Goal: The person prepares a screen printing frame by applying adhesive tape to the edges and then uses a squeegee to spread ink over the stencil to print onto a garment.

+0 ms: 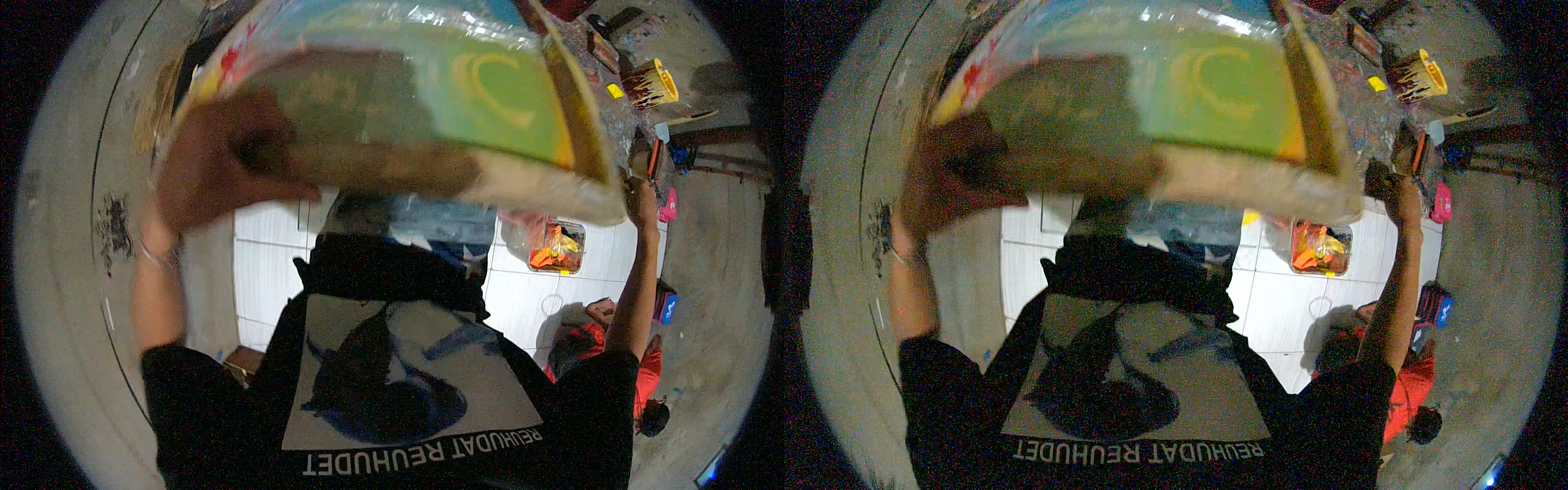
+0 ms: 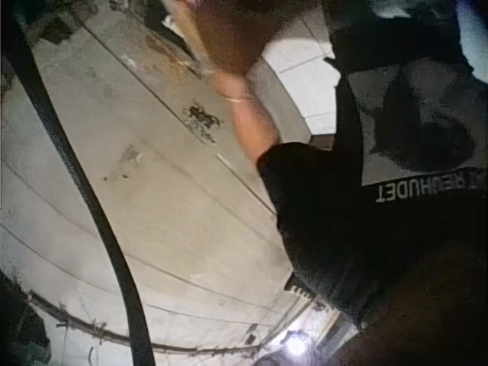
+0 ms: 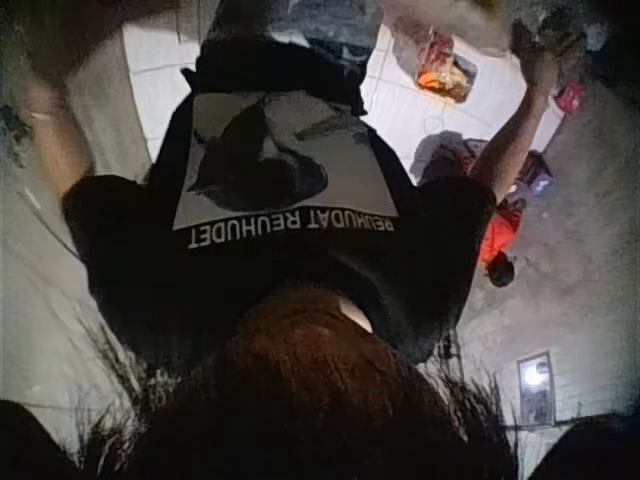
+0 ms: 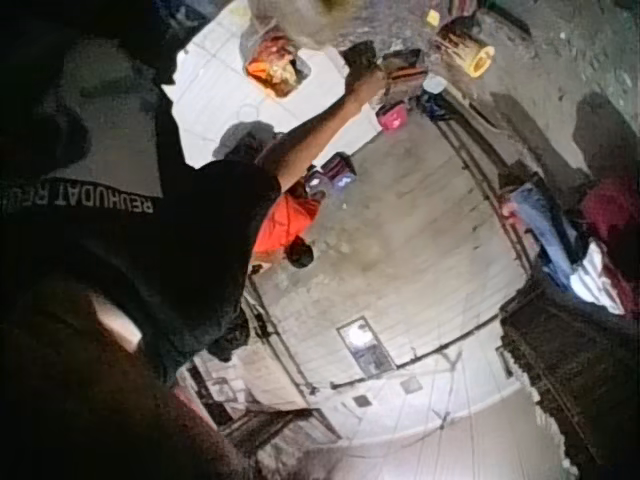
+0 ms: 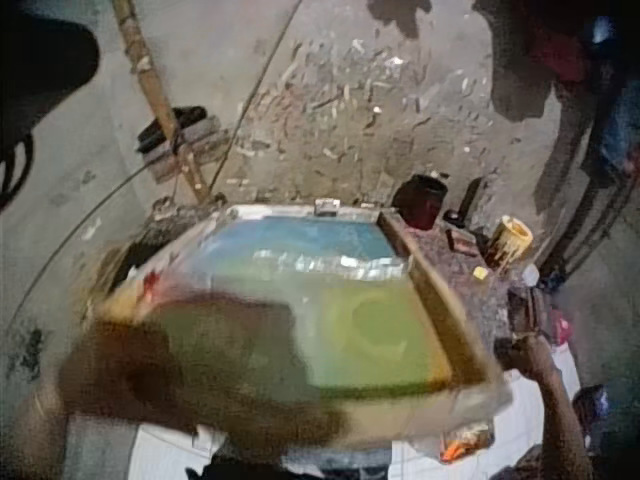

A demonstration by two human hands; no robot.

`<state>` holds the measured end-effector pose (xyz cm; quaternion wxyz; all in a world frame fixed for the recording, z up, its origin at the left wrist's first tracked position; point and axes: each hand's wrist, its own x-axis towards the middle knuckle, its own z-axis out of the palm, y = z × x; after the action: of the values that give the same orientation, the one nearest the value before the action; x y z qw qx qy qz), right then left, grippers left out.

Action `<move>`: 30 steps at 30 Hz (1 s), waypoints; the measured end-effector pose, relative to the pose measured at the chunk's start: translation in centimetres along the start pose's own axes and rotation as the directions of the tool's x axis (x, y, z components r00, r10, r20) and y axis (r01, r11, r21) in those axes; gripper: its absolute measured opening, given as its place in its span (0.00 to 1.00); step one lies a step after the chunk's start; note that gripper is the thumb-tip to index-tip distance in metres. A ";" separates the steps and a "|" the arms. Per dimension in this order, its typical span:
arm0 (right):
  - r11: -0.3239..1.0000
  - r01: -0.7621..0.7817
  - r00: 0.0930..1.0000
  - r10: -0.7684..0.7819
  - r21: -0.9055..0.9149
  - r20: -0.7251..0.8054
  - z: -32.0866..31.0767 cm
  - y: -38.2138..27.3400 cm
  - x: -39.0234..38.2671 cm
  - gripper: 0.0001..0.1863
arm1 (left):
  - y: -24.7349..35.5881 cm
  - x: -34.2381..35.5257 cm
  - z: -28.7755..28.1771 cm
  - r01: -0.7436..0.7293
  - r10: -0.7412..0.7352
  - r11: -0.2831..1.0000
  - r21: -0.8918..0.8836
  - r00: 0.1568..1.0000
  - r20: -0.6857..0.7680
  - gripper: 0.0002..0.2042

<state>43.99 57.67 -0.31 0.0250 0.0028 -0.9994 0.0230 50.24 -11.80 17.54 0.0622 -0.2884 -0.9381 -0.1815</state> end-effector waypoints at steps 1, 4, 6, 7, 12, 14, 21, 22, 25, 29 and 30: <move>0.995 0.095 0.994 -0.093 0.037 -0.060 0.0 1.0 -0.1 0.16 | 0.2 0.9 -0.7 0.002 -0.002 1.000 -0.028 1.000 -0.011 0.20; 0.940 0.288 0.954 -0.264 0.185 -0.144 -0.1 2.0 -0.1 0.19 | 2.1 3.4 -2.7 0.101 -0.096 0.988 -0.113 0.994 0.045 0.18; 0.935 0.279 0.960 -0.275 0.219 -0.049 -0.8 -2.2 1.9 0.19 | 4.7 3.9 -5.3 0.450 -0.375 0.866 -0.217 0.873 0.311 0.18; 0.954 0.258 0.965 -0.263 0.150 0.014 -1.1 -2.4 2.3 0.19 | 4.0 3.5 -4.8 0.315 -0.258 0.925 -0.211 0.931 0.258 0.15; 0.984 -0.095 0.993 0.083 0.151 0.082 -1.8 -2.6 1.0 0.15 | -1.1 1.8 1.8 -0.122 0.084 0.982 0.145 0.965 0.248 0.22; 0.965 -0.126 0.987 0.099 0.231 0.124 -1.4 -1.6 1.5 0.16 | -0.8 -0.2 5.5 -0.081 0.070 0.995 0.064 0.986 0.152 0.24; 0.961 -0.031 0.991 -0.005 0.274 0.131 0.6 0.9 3.1 0.17 | -1.6 -2.7 11.4 0.007 -0.036 0.996 0.092 0.946 0.323 0.26; 0.961 -0.046 0.991 0.009 0.271 0.134 1.1 1.8 3.3 0.17 | -1.6 -2.8 11.8 0.004 -0.032 0.996 0.089 0.949 0.314 0.26; 0.985 -0.101 0.991 0.088 0.138 0.101 1.0 8.5 4.3 0.17 | -2.0 -2.3 13.4 -0.022 0.016 1.000 0.021 0.960 0.280 0.26; 0.998 -0.027 0.995 0.021 0.058 0.101 2.0 2.8 4.2 0.15 | -1.7 -3.3 12.8 -0.017 -0.008 0.995 0.094 0.964 0.266 0.25; 1.000 -0.009 0.995 0.007 0.023 0.096 1.7 1.7 3.9 0.15 | -1.7 -3.5 13.0 0.007 -0.038 0.994 0.113 0.959 0.280 0.25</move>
<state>39.95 59.28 -1.93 -0.0234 0.0002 -0.9991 0.0349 52.00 -10.01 4.17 -0.0580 -0.2966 -0.9493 -0.0868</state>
